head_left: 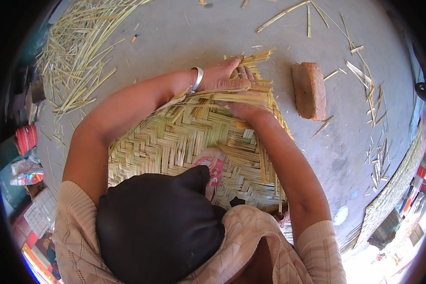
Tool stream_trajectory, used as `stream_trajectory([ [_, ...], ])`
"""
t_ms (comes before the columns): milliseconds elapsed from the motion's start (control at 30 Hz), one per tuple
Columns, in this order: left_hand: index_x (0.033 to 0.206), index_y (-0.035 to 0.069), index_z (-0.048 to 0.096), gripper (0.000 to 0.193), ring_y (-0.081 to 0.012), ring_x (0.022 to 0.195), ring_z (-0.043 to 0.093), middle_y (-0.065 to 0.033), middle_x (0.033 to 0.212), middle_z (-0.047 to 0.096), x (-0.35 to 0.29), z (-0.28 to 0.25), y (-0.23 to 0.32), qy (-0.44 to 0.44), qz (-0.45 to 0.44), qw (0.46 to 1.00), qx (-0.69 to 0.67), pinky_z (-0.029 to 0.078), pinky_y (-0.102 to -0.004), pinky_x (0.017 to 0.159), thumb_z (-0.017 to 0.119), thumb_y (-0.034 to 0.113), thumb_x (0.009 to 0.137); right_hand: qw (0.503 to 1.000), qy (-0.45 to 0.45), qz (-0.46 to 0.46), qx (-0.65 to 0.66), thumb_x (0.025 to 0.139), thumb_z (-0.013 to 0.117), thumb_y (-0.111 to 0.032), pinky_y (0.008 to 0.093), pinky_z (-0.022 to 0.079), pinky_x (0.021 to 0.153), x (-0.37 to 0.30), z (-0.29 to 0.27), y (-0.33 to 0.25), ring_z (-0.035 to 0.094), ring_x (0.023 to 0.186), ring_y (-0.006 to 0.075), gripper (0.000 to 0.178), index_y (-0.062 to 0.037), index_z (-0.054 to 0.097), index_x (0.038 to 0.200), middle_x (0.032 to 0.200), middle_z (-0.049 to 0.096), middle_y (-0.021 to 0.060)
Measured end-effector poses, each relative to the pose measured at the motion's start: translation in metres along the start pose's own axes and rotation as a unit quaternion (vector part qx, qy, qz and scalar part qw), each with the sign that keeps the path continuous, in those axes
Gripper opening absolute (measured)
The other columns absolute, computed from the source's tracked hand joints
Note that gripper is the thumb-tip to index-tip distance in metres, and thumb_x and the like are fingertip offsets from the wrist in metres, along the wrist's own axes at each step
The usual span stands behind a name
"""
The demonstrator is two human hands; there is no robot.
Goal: The person weaves a large mat from dried palm leaves on the floor, interlacing strips by hand and tapping them with a brick to compact the weave. The person then uses a machete to trim the mat's edges.
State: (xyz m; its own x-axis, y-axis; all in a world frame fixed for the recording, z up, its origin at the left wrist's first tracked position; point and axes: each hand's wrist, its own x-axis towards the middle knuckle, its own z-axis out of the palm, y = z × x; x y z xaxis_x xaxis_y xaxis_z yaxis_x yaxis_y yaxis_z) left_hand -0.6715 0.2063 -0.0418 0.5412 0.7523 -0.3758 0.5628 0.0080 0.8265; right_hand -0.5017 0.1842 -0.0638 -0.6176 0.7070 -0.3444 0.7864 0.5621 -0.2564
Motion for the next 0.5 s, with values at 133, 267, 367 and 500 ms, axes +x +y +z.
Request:
stream_trajectory([
  [133, 0.154, -0.006, 0.007, 0.132, -0.0388, 0.150, 0.018, -0.0293, 0.160, 0.015, 0.003, 0.010, -0.002, -0.005, 0.018, 0.994, 0.108, 0.020, -0.0423, 0.122, 0.080, 0.064, 0.069, 0.997, -0.024, -0.024, -0.064, 0.089, 0.043, -0.071, 0.0492, 0.010, 0.122, -0.020, -0.003, -0.002, 0.009, 0.152, 0.0389, 0.098, -0.0043, 0.019, 0.157, 0.163, 0.014, 0.0217],
  [267, 0.150, -0.009, 0.018, 0.124, -0.0411, 0.146, 0.027, -0.0315, 0.154, 0.027, -0.001, 0.013, 0.000, 0.032, 0.019, 0.991, 0.132, 0.026, -0.0416, 0.120, 0.078, 0.064, 0.071, 0.997, 0.044, 0.024, 0.061, 0.092, 0.052, -0.055, 0.0489, 0.009, 0.123, -0.037, -0.001, -0.012, 0.009, 0.152, 0.0366, 0.084, -0.0068, 0.026, 0.156, 0.163, 0.016, 0.0199],
  [367, 0.150, -0.009, 0.021, 0.115, -0.0410, 0.144, 0.031, -0.0296, 0.152, 0.032, 0.000, 0.014, 0.002, 0.062, 0.005, 0.993, 0.103, 0.029, -0.0417, 0.119, 0.076, 0.059, 0.075, 0.997, 0.015, 0.049, 0.060, 0.090, 0.059, -0.045, 0.0510, 0.019, 0.121, -0.036, 0.004, -0.015, 0.020, 0.149, 0.0393, 0.076, -0.0047, 0.037, 0.150, 0.158, 0.028, 0.0209],
  [500, 0.149, -0.007, 0.028, 0.099, -0.0396, 0.140, 0.037, -0.0276, 0.149, 0.038, 0.010, 0.010, 0.000, 0.092, 0.000, 0.988, 0.126, 0.032, -0.0420, 0.117, 0.071, 0.052, 0.082, 0.996, 0.054, 0.076, -0.005, 0.088, 0.062, -0.031, 0.0470, 0.031, 0.115, -0.025, 0.006, -0.013, 0.036, 0.139, 0.0369, 0.056, -0.0042, 0.054, 0.136, 0.146, 0.047, 0.0166],
])
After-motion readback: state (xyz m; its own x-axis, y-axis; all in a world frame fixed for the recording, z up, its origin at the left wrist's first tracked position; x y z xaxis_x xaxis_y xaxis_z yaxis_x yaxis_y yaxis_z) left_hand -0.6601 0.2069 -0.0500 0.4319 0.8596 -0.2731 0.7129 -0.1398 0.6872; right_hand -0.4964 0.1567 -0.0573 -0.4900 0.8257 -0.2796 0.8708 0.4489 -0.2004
